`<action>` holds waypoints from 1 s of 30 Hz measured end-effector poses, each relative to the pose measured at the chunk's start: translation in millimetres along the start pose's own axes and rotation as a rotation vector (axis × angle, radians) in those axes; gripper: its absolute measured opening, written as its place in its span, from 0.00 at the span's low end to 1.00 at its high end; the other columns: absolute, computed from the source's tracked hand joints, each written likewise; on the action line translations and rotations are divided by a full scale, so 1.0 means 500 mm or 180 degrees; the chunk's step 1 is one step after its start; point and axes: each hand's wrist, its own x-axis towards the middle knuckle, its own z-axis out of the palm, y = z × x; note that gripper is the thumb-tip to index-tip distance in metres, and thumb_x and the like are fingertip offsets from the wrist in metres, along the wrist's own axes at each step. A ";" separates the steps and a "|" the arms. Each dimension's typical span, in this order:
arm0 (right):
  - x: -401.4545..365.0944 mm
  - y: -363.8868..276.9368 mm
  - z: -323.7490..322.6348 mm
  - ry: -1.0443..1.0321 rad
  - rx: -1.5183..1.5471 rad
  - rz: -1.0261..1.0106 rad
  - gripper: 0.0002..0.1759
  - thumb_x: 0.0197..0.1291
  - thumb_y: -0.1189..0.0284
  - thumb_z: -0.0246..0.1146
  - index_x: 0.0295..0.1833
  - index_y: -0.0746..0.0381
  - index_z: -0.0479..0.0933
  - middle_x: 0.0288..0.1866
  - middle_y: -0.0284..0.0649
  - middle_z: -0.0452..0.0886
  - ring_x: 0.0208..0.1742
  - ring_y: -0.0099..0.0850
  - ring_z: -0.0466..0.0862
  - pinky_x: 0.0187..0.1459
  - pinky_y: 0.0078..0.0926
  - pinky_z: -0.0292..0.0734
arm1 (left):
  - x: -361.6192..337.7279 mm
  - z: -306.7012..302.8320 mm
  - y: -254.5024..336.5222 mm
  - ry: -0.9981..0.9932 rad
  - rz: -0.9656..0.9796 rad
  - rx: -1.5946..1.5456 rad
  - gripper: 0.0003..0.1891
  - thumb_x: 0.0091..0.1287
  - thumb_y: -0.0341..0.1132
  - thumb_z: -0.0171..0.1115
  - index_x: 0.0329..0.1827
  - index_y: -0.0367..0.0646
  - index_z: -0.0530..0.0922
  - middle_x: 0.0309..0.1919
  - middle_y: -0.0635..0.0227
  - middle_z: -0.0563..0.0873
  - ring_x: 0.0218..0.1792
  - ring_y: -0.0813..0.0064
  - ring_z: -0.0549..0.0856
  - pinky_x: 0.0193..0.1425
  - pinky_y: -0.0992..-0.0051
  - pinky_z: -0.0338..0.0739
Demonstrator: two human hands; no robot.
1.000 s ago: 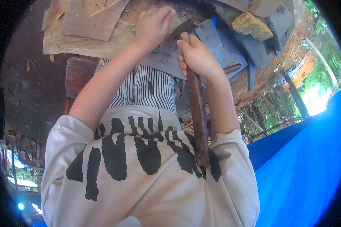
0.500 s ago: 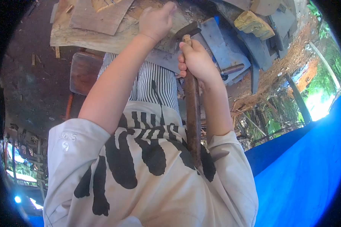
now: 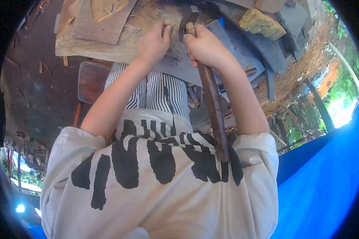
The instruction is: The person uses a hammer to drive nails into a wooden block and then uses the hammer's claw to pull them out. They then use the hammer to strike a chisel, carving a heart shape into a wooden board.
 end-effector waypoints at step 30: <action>-0.025 0.041 0.034 0.0169 0.1738 0.0024 0.10 0.72 0.65 0.51 0.48 0.60 0.64 0.26 0.32 0.68 0.20 0.20 0.67 0.19 0.21 0.66 | 0.072 0.004 0.035 0.0349 0.0998 0.0310 0.12 0.65 0.38 0.54 0.48 0.43 0.76 0.46 0.59 0.78 0.50 0.57 0.74 0.55 0.56 0.66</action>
